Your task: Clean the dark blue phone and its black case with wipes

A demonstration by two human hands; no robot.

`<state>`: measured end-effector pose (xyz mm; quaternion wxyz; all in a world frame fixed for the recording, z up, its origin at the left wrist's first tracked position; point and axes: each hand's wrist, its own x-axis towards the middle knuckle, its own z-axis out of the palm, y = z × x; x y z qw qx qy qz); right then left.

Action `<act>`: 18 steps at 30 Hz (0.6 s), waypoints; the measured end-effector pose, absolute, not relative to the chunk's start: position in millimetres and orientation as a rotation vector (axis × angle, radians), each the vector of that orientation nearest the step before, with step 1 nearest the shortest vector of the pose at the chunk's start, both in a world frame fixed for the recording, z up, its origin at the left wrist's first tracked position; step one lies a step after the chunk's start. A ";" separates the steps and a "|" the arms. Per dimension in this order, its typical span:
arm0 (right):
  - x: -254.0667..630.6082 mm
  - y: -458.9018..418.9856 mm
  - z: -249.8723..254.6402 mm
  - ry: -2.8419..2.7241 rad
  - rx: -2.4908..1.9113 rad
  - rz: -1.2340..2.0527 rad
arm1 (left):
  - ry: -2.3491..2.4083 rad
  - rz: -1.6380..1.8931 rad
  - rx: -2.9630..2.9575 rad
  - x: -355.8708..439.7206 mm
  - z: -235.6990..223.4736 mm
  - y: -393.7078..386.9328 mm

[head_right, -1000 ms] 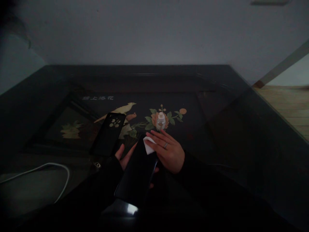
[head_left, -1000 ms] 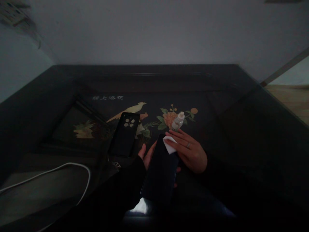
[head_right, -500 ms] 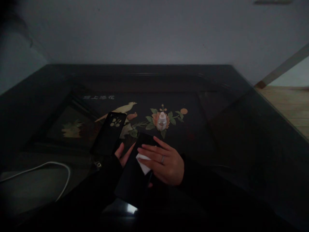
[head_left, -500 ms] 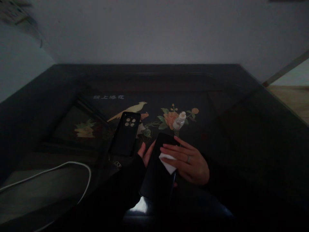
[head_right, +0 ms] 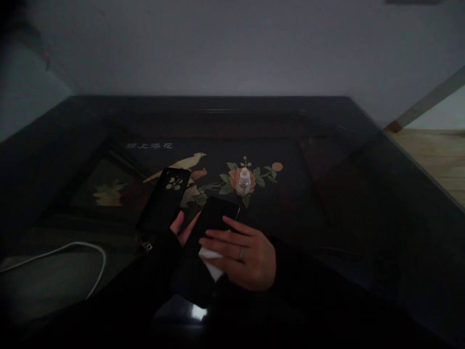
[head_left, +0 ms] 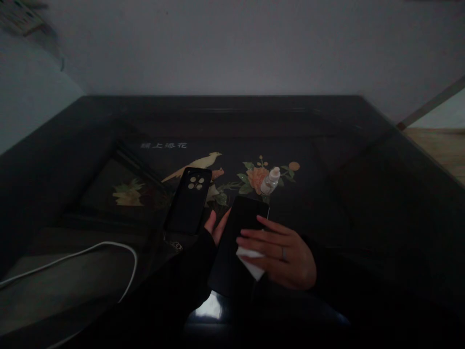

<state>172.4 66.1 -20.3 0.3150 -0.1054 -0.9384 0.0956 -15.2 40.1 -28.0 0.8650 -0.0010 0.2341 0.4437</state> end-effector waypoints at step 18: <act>178.2 74.4 -19.0 -2.445 -0.451 0.265 | 0.601 0.806 -0.041 -8.0 -16.2 43.5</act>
